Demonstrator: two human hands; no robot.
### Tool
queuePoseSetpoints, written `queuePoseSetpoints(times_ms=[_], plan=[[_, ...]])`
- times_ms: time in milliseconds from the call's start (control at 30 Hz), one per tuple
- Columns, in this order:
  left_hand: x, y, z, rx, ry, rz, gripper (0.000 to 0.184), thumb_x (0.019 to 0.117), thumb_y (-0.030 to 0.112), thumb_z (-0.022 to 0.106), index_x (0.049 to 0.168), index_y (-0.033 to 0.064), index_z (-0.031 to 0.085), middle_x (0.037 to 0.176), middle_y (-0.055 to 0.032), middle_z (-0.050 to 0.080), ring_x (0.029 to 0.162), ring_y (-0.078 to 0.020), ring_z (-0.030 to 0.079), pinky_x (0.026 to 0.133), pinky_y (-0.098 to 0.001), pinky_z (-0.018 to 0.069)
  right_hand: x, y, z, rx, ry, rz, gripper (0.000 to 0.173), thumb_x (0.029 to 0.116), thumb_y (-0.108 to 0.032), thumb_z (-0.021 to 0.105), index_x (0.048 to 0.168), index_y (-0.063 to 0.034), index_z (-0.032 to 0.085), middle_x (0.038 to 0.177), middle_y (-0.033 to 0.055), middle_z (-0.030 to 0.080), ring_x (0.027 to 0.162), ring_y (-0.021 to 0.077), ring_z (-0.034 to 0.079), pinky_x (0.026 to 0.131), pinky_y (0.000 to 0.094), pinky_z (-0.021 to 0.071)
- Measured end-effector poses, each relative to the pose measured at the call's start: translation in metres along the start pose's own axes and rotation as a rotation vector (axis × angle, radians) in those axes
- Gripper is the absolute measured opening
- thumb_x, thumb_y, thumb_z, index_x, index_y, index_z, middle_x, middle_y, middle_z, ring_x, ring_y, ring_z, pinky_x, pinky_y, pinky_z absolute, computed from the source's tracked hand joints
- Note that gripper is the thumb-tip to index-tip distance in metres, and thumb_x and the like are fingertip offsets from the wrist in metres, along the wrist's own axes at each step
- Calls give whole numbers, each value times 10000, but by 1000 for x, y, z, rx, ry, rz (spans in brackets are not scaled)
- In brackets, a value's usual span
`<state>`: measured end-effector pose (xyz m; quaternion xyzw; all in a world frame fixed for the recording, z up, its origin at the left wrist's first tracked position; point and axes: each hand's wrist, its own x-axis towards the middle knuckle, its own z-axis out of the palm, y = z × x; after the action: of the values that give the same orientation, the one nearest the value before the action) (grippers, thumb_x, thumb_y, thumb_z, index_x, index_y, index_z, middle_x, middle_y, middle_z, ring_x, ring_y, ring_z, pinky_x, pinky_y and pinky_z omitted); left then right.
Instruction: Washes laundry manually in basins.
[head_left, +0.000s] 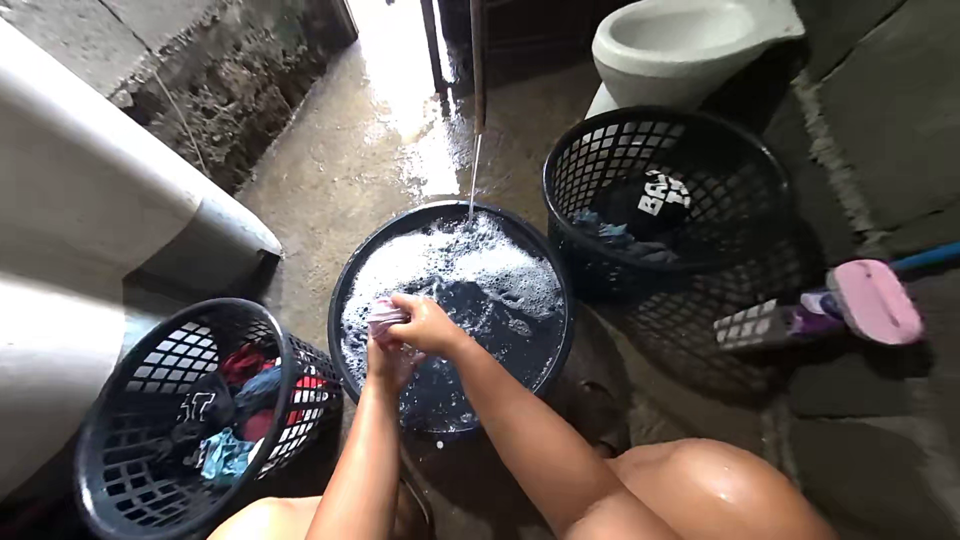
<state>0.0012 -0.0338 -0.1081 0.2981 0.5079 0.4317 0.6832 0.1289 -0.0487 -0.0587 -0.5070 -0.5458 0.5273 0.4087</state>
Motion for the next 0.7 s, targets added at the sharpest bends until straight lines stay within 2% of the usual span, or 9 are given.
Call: queuePoseSetpoints(times_ms=[100,200,267,300,367,400,467,567,700], plan=[[1,17,14,-299,-78,80,583,1092,515,160,1035,143,606,851,-43,692,794,-162,693,687,-368,595,-10,-4,-8,-28,-44,36,487,859,-122,799,1294,14,626,1221,239,658,1145,334,640,1013,540,505],[-1,36,21,15,-165,229,337,1113,242,324,1074,67,610,864,-62,721,793,-153,712,729,-339,610,-15,18,-19,167,9,153,922,726,-102,911,1479,-1,389,1336,267,589,1191,334,631,1025,495,531],[-8,45,30,375,-345,368,264,1031,113,498,1253,34,619,943,-60,748,805,-133,720,730,-316,618,-19,26,-22,391,9,164,1101,726,6,837,1604,-112,183,1303,241,616,1067,292,699,910,437,605],[-13,48,37,555,-453,412,378,1004,108,561,1375,36,576,1051,-61,737,864,-127,708,771,-319,607,-23,28,-24,471,-17,162,1037,781,55,784,1608,-121,185,1257,220,637,1010,266,711,867,412,616],[-19,52,54,814,-620,461,521,964,104,586,1478,67,512,1354,-52,654,1101,-119,664,967,-351,556,-31,32,-28,556,-57,123,594,869,117,653,1414,1,448,1072,138,681,878,179,697,785,345,610],[-21,49,63,841,-638,456,543,982,95,568,1517,109,476,1321,-43,671,1027,-101,669,897,-335,562,-32,34,-31,563,-71,118,411,898,120,625,1292,36,538,988,103,689,817,150,689,748,322,608],[-20,43,77,818,-590,429,438,1028,97,526,1464,141,534,1026,-38,689,788,-99,634,711,-311,558,-33,34,-34,506,-40,139,236,938,67,610,1172,43,596,860,62,684,710,114,661,668,286,584],[-17,29,94,787,-460,466,184,1039,113,525,1136,50,668,850,-27,633,691,-82,573,655,-294,520,-36,29,-34,396,88,246,185,1006,-18,571,1186,25,575,813,50,625,647,101,599,615,271,537],[-10,7,113,562,-326,506,274,1063,189,409,875,98,586,665,26,512,555,-75,492,544,-276,465,-35,34,-43,34,156,290,278,997,-136,646,1219,32,651,1030,162,697,859,204,667,821,407,563]])
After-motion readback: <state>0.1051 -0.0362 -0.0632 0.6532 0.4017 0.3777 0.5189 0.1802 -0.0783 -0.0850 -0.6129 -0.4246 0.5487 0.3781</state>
